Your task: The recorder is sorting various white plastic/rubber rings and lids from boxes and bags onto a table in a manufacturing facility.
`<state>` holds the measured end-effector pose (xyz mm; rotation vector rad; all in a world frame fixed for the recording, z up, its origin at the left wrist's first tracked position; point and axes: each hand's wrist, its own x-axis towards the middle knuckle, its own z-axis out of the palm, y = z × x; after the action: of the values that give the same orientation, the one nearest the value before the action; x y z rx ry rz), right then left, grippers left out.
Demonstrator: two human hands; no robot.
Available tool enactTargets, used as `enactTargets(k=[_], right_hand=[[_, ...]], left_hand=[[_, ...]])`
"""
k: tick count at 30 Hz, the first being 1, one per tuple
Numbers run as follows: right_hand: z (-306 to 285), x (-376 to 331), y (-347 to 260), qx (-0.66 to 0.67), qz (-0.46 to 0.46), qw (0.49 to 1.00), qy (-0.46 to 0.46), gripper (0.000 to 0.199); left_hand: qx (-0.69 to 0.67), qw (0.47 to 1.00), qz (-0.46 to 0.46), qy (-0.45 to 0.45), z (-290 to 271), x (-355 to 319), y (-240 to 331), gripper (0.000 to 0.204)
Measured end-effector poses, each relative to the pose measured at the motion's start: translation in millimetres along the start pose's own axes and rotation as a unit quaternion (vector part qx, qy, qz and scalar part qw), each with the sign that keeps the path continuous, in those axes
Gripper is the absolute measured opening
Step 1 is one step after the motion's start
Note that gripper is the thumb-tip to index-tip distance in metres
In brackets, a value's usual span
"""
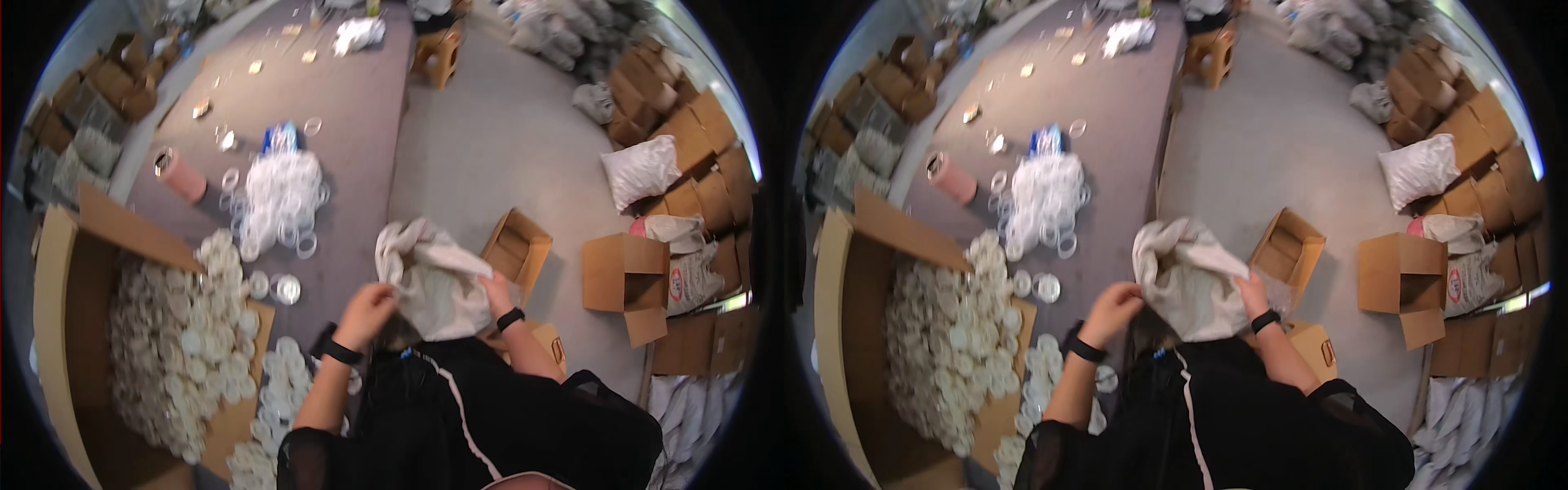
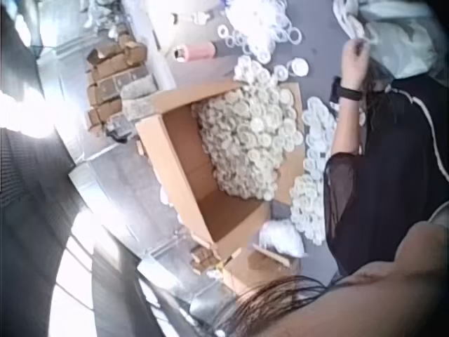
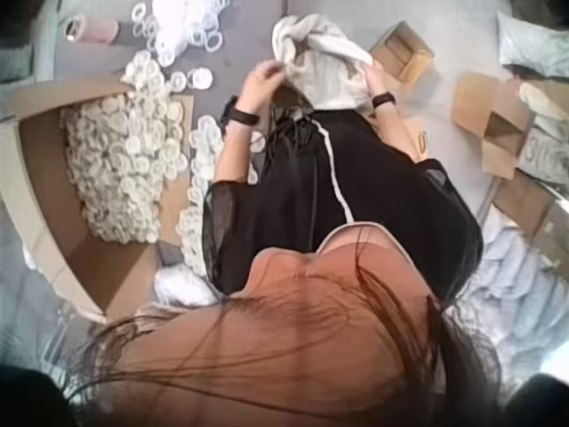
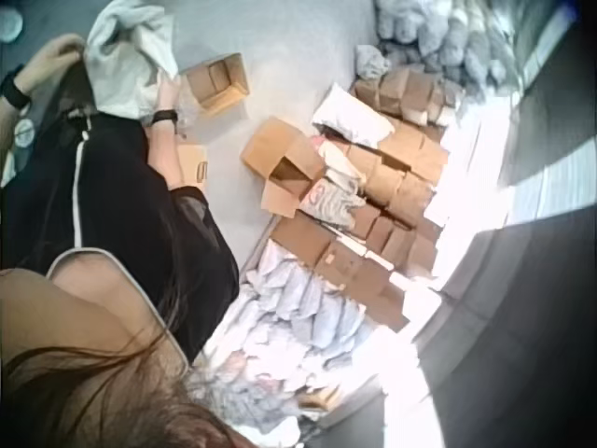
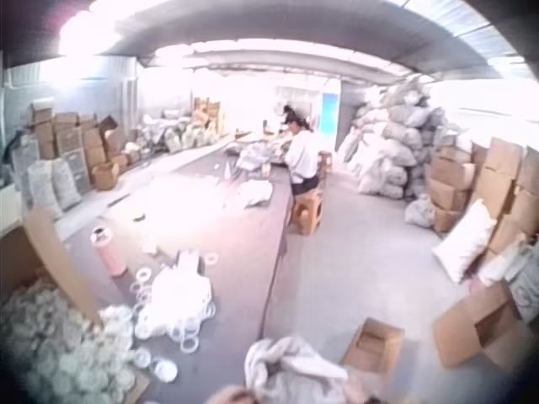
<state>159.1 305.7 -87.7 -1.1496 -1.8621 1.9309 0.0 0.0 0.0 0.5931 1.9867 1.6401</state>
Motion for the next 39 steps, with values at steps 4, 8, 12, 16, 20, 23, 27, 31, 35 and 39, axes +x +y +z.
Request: enactTargets(k=[4,8,12,16,20,23,27,31,35,39], right_hand=[[26.2,34.7,1.7,0.087,0.020,0.996,-0.007,0.030],[17.7,21.7,-2.6,0.095,0.026,0.995,-0.021,0.029],[17.6,21.0,-1.6,0.081,0.024,0.996,-0.025,0.027],[17.1,23.2,3.1,0.065,0.024,0.998,-0.012,0.027],[19.9,23.2,4.0,0.080,0.020,0.997,-0.015,0.027],[25.2,23.0,-0.7,0.077,0.021,0.997,-0.006,0.028],[25.8,20.1,-1.0,0.061,0.004,0.998,0.009,0.026],[15.2,22.3,5.9,0.053,-0.022,0.998,0.009,0.026],[22.9,21.7,20.5,0.010,-0.068,0.998,0.017,0.026],[23.2,23.7,32.0,-0.055,-0.047,0.996,0.055,0.029]], left_hand=[[-0.227,0.948,-0.133,0.179,-87.4,-20.5,-27.6,0.021],[-0.242,0.851,-0.068,0.460,-120.8,-85.3,-55.7,0.005],[0.150,0.948,-0.157,0.232,-101.7,-112.0,-100.5,0.015],[0.408,0.908,-0.045,0.090,-49.7,-106.7,-78.1,0.042],[0.450,0.889,-0.029,0.074,-45.0,-107.7,-101.6,0.052],[0.395,0.910,-0.037,0.121,-49.5,-103.0,-91.3,0.051],[0.314,0.917,-0.059,0.239,-59.0,-103.5,-92.3,0.049],[0.199,0.935,-0.051,0.289,-56.2,-109.4,-102.7,0.047],[0.023,0.936,-0.107,0.334,-54.5,-112.2,-119.5,0.034],[0.212,0.948,-0.121,0.204,-36.9,-115.8,-95.5,0.042]])
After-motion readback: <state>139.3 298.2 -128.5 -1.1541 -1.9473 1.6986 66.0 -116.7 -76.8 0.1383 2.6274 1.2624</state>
